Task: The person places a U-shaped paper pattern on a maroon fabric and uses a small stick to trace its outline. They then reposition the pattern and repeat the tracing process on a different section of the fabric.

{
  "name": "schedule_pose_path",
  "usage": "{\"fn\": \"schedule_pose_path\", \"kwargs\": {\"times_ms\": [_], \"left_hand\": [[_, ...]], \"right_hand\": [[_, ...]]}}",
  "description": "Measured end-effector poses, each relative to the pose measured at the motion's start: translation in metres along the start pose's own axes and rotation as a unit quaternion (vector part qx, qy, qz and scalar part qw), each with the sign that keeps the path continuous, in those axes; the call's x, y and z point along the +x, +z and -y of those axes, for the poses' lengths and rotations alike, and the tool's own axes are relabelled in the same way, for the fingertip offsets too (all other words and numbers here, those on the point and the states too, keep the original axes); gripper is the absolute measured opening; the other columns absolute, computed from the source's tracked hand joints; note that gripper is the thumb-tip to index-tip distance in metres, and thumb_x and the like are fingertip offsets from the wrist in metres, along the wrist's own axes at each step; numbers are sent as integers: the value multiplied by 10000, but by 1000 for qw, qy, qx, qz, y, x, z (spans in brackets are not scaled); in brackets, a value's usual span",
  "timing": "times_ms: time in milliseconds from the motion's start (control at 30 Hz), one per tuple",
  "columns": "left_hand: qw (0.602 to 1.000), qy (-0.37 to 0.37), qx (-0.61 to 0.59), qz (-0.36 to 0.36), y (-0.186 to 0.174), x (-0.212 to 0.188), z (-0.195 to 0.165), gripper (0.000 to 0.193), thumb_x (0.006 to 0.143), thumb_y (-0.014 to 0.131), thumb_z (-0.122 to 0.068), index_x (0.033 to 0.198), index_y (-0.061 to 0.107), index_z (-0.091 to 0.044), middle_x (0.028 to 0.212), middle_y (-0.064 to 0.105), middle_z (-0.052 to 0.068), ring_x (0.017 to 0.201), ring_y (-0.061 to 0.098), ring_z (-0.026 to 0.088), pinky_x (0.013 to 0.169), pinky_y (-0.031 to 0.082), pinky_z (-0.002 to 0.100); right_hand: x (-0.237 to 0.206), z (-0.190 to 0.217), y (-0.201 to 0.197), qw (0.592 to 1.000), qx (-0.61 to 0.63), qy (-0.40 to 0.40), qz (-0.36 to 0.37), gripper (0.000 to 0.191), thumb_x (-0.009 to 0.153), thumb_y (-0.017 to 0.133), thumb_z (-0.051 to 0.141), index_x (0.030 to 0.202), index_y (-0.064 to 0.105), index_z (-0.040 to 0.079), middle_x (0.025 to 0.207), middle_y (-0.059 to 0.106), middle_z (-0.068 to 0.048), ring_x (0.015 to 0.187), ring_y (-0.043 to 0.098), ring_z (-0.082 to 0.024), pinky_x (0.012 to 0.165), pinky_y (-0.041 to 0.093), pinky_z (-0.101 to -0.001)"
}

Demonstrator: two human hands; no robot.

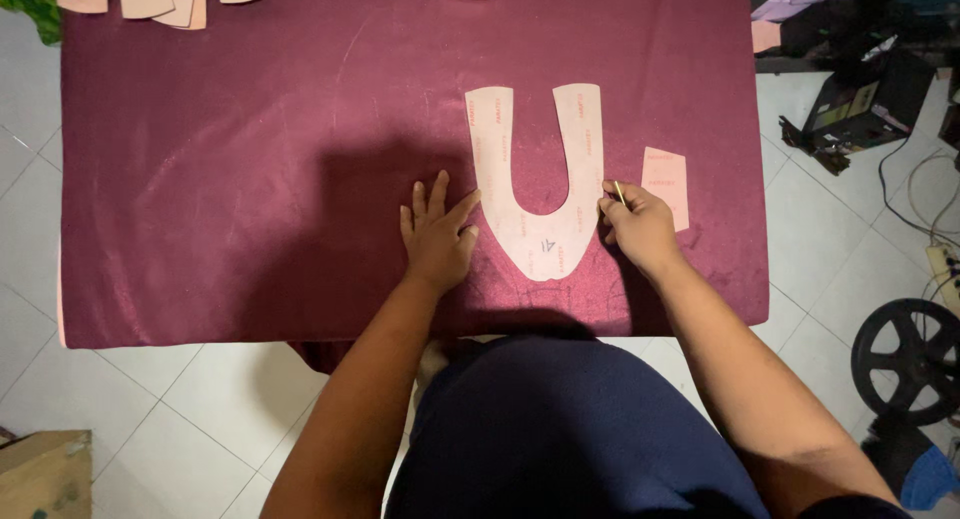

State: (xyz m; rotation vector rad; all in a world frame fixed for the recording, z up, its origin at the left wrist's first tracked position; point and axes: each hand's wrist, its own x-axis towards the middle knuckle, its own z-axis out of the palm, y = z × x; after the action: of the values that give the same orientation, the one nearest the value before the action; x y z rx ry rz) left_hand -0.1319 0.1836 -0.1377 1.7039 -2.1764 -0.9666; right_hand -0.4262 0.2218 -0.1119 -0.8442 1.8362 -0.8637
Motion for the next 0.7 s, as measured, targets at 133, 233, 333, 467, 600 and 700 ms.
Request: {"fn": "schedule_pose_path", "kwargs": {"times_ms": [133,233,333,467,600,700], "left_hand": [[1000,-16,-12,5,1,3,-4,531,905,624,-260,1429,588,-336,1706,172,88,1572,24,413,1221,-28,630],[1000,-19,-14,4,1,4,-6,536,907,620,-242,1432,586,-337,1704,181,82,1570,32,408,1220,-31,629],[999,-23,-23,1,1,4,-8,540,908,621,-236,1436,583,-338,1701,189,79,1568,33,405,1221,-34,629],[999,-23,-28,1,1,5,-9,547,908,618,-232,1443,576,-339,1701,191,77,1568,32,405,1221,-33,629],[999,-30,-19,8,2,7,-10,539,915,616,-242,1442,570,-341,1698,186,71,1567,27,404,1216,-30,628],[999,-25,-20,5,1,7,-10,532,924,610,-232,1446,573,-327,1702,184,75,1568,26,403,1215,-32,636]], "right_hand": [[4,-3,-5,1000,9,13,9,354,983,634,94,1322,660,-5,821,648,-20,623,578,-86,547,514,-248],[7,-6,-8,999,21,16,21,371,983,628,85,1342,659,-4,807,639,-23,599,570,-94,540,510,-250],[10,-8,-11,999,22,26,28,382,976,631,80,1349,657,3,794,641,-18,579,565,-93,537,506,-248],[11,-9,-14,999,5,29,33,392,966,634,77,1354,663,27,770,641,-14,554,563,-95,535,500,-249],[11,-10,-15,999,-32,19,34,392,964,645,85,1353,669,45,756,642,-15,555,571,-92,544,509,-250],[9,-9,-14,998,-47,1,29,414,954,678,113,1363,668,52,765,647,-24,562,577,-82,539,510,-245]]}}
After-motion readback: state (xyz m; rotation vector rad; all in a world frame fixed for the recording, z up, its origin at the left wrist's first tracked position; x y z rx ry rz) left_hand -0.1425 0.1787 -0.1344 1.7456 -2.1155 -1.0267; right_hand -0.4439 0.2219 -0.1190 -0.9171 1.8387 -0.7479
